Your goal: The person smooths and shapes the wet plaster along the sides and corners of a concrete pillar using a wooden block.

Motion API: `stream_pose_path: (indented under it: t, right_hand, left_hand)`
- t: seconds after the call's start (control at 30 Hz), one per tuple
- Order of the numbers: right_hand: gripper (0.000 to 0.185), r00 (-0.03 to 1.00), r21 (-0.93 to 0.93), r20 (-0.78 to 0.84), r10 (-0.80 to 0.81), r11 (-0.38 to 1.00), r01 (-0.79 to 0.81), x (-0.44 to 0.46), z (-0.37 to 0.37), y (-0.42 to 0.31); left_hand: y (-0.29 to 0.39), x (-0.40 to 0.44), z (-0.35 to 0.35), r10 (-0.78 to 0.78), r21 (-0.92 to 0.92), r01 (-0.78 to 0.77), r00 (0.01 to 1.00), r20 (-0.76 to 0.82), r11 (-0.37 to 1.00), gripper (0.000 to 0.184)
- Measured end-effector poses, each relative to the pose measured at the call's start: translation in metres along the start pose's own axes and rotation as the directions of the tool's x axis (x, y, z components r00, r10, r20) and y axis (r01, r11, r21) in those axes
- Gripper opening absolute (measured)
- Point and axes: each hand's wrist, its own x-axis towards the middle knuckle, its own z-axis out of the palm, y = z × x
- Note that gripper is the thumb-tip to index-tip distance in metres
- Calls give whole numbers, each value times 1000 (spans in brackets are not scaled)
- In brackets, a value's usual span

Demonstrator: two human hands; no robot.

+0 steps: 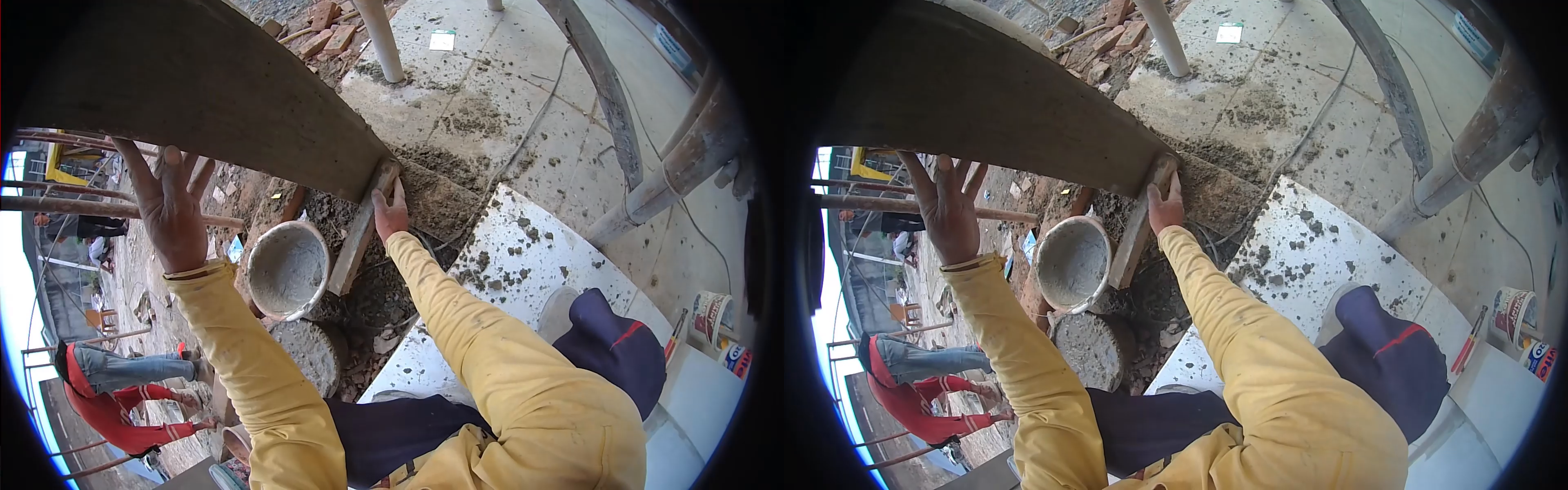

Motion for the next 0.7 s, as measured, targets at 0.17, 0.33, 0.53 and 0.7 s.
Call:
stream_pose_path:
  t: [0.17, 0.33, 0.53, 0.7]
  right_hand:
    - [77, 885, -104, 41, -465, 879, 466, -33, 14, -83]
    - [74, 987, 17, -82, 137, 991, -136, 19, 0, 20]
    - [77, 999, -22, -36, 33, 999, -33, -3, 2, -20]
    - [75, 996, -85, -75, -56, 995, 50, 9, 3, 11]
  left_hand:
    - [-1, 2, -3, 8, 15, -9, 999, 36, 1000, 72]
    - [-2, 2, -1, 25, 21, -25, 1000, -1, 999, 74]
    - [-1, 5, -1, 36, 39, -36, 999, -6, 999, 73]
    - [-2, 3, -2, 44, 24, -44, 999, 0, 999, 75]
